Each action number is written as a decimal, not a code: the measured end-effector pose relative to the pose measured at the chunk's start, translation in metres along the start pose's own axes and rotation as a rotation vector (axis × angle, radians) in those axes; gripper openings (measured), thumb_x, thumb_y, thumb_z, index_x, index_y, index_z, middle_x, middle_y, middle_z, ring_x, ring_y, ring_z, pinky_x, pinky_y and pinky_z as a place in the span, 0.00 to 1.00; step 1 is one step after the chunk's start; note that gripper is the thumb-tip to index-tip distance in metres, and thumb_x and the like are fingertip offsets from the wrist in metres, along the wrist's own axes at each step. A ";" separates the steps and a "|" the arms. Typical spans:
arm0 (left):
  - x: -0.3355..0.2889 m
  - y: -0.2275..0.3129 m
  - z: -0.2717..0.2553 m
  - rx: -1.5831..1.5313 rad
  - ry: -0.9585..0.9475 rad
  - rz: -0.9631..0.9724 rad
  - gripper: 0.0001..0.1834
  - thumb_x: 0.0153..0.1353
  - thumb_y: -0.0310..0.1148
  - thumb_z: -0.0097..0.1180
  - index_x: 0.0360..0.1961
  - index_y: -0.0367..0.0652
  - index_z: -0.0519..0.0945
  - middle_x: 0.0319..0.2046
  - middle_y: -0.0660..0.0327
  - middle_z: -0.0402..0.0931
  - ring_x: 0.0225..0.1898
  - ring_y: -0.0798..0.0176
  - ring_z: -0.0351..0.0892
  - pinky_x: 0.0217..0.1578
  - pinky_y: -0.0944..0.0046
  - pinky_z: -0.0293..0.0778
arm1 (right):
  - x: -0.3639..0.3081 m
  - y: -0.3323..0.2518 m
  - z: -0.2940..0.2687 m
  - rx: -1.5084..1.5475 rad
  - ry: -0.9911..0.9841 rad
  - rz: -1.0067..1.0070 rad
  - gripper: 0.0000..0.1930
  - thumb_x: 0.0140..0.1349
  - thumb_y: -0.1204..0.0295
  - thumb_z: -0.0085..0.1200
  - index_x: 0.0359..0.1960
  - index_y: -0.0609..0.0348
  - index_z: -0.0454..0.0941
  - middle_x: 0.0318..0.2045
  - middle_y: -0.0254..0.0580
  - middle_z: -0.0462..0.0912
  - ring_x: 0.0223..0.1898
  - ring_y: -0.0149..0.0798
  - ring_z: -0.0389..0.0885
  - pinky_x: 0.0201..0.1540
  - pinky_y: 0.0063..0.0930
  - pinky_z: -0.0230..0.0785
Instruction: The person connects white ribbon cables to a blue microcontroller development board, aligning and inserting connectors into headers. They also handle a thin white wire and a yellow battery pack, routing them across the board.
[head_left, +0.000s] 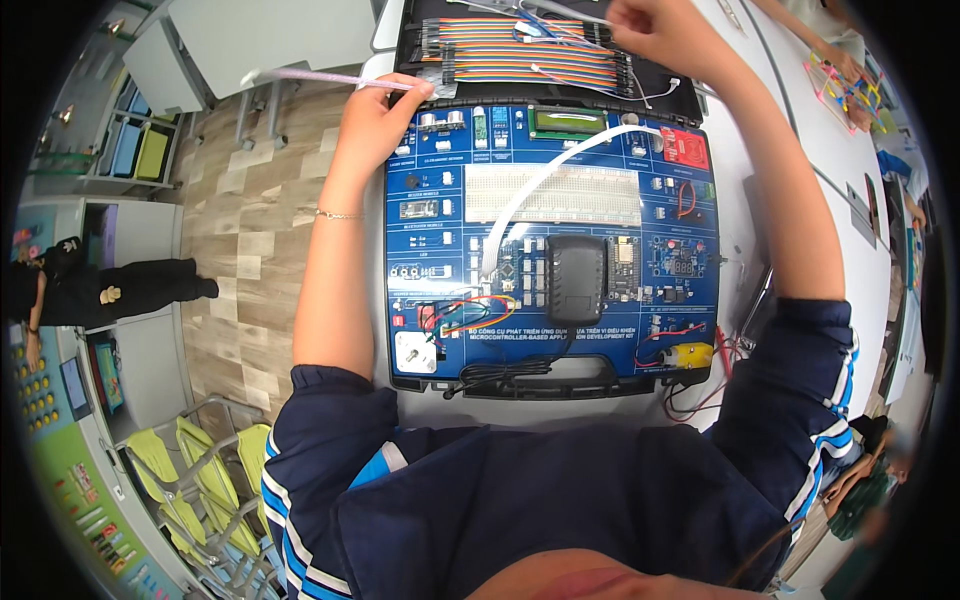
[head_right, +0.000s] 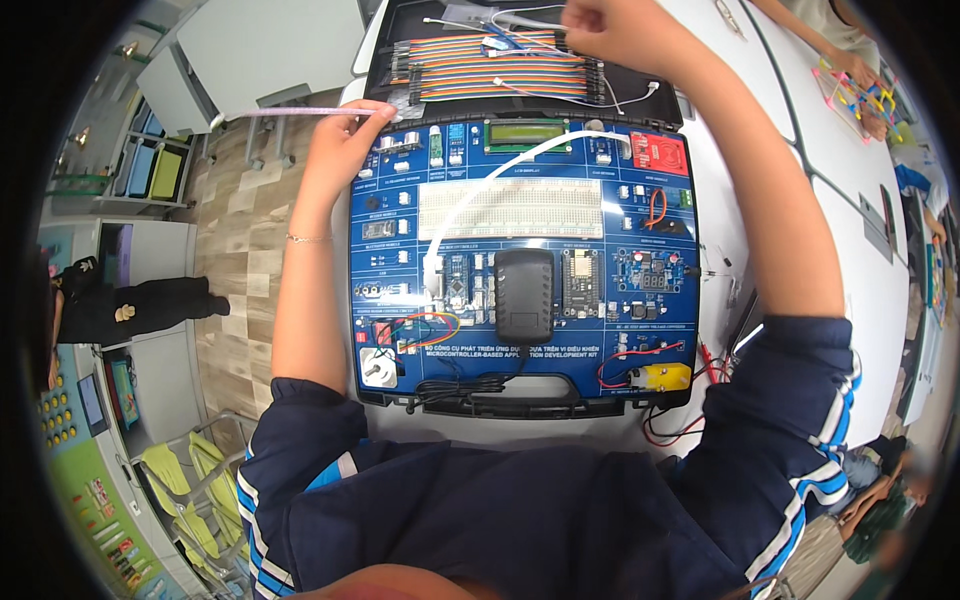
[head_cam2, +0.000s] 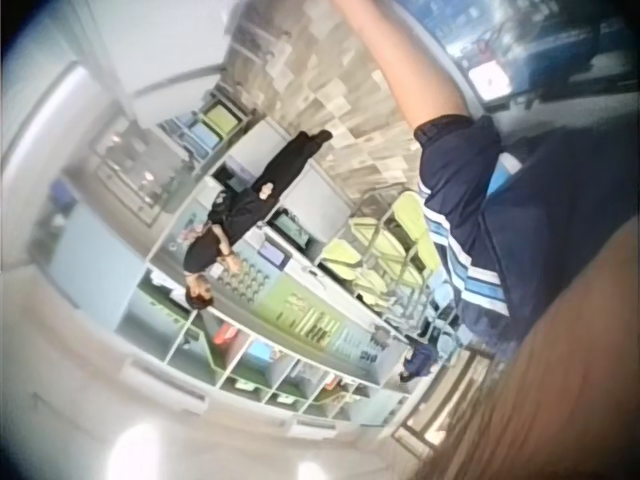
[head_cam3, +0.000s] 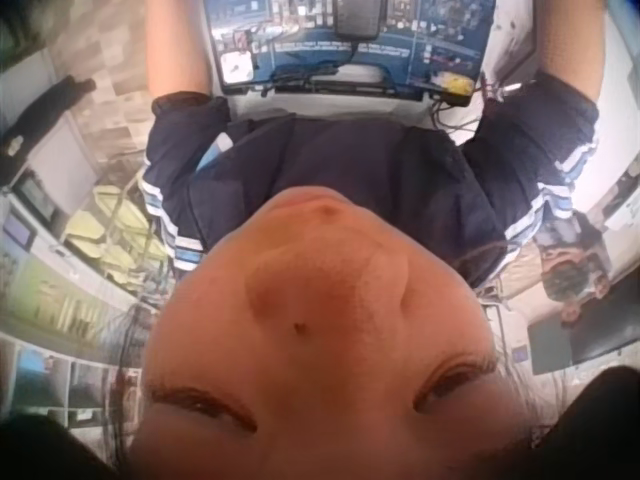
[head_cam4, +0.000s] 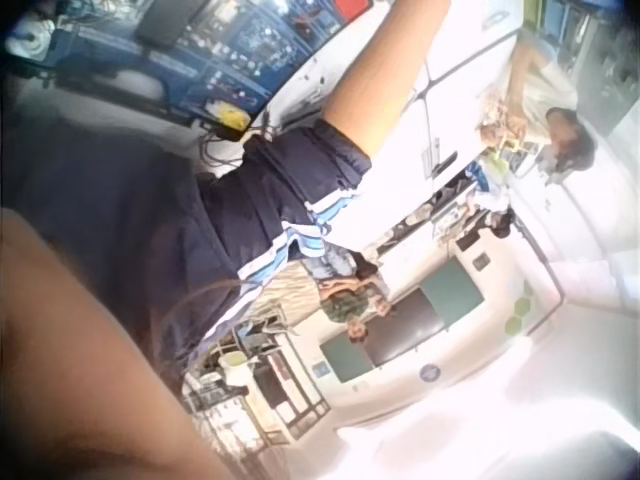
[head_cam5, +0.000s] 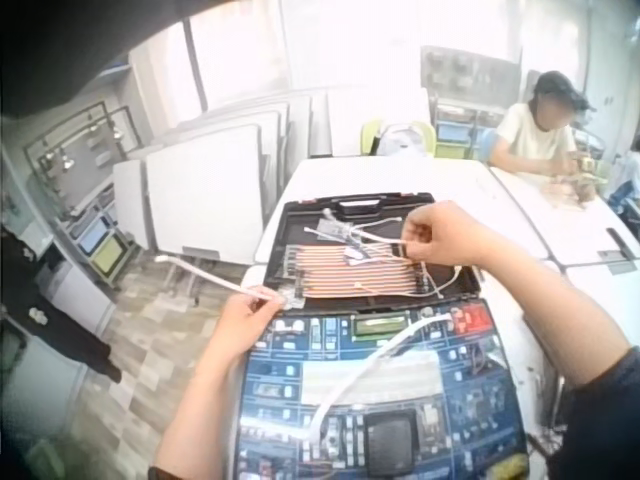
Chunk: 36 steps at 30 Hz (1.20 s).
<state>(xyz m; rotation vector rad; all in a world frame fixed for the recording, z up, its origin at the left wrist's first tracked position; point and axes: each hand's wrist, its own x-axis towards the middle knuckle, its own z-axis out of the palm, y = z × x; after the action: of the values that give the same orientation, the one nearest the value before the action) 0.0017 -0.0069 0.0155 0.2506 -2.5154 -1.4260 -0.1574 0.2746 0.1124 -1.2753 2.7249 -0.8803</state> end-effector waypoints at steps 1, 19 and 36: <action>-0.002 0.010 0.002 0.085 0.016 0.002 0.12 0.59 0.38 0.54 0.31 0.40 0.82 0.26 0.62 0.79 0.31 0.72 0.73 0.32 0.72 0.66 | -0.006 0.002 -0.002 0.266 -0.029 0.185 0.05 0.44 0.74 0.59 0.23 0.62 0.78 0.19 0.44 0.79 0.22 0.37 0.78 0.27 0.29 0.70; 0.026 0.028 0.015 0.278 0.080 0.180 0.15 0.54 0.43 0.60 0.36 0.43 0.84 0.26 0.65 0.81 0.24 0.74 0.74 0.26 0.72 0.68 | -0.027 -0.034 0.047 1.246 -0.211 0.359 0.14 0.61 0.75 0.51 0.47 0.68 0.72 0.39 0.44 0.79 0.38 0.28 0.81 0.46 0.14 0.75; 0.031 -0.016 0.013 -0.515 0.380 0.026 0.21 0.65 0.45 0.46 0.37 0.36 0.81 0.25 0.70 0.73 0.26 0.78 0.61 0.29 0.77 0.60 | -0.029 -0.059 0.073 0.416 -0.268 0.042 0.06 0.54 0.71 0.61 0.33 0.58 0.82 0.28 0.35 0.83 0.29 0.25 0.80 0.32 0.17 0.72</action>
<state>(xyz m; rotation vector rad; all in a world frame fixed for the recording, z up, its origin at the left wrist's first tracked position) -0.0309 -0.0126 -0.0007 0.3483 -1.7816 -1.7591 -0.0795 0.2294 0.0729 -1.1489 2.2058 -1.1052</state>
